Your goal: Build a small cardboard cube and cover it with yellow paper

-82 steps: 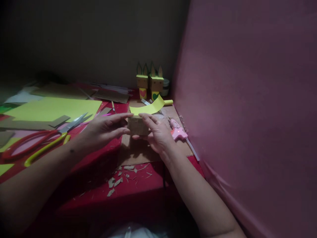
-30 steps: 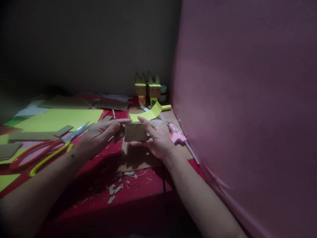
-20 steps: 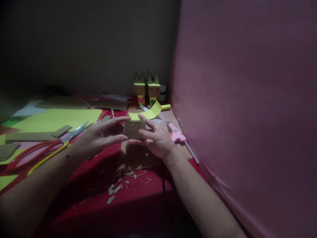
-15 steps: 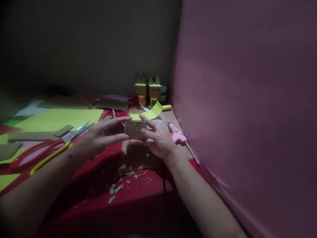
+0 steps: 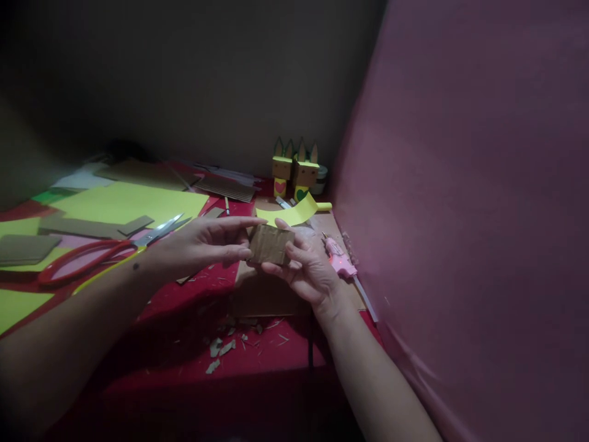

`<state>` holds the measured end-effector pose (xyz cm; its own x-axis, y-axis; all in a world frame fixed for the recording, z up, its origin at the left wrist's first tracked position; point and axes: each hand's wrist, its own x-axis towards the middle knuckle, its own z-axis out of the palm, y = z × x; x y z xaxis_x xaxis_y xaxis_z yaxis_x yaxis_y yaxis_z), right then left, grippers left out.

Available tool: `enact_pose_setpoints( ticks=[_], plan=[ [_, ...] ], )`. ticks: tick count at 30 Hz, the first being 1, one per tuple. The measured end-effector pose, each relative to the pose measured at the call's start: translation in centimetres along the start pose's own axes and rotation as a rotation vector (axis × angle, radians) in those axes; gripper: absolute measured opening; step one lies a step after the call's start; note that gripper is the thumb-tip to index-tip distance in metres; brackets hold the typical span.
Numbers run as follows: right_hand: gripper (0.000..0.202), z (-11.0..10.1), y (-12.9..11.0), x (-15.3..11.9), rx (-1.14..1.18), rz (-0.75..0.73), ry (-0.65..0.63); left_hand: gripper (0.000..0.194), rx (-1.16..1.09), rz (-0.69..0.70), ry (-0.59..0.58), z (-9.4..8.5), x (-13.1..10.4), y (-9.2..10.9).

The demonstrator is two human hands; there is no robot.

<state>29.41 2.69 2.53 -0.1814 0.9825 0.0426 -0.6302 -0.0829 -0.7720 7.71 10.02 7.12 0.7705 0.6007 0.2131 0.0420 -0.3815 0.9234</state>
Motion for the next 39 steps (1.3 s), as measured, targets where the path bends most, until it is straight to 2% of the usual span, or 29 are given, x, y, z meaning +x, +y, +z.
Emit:
enact_pose_setpoints(
  ticks=[9,21,29,35,39],
  plan=[
    [0.057,0.41,-0.56,-0.31,0.003,0.050,0.030,0.050,-0.001,0.057,-0.004,0.38,0.18,0.11],
    [0.057,0.34,-0.55,-0.50,-0.072,0.028,0.029,0.046,0.077,0.090,0.004,0.39,-0.16,-0.04],
    [0.054,0.41,-0.49,-0.62,-0.112,0.024,0.055,0.042,0.015,0.075,0.005,0.61,0.00,-0.15],
    [0.059,0.36,-0.50,-0.69,-0.128,0.014,0.042,0.045,0.042,0.078,0.001,0.43,0.01,-0.35],
    [0.058,0.32,-0.45,-0.67,-0.169,-0.025,0.053,0.048,-0.027,0.045,-0.025,0.17,0.05,-0.12]
  ],
)
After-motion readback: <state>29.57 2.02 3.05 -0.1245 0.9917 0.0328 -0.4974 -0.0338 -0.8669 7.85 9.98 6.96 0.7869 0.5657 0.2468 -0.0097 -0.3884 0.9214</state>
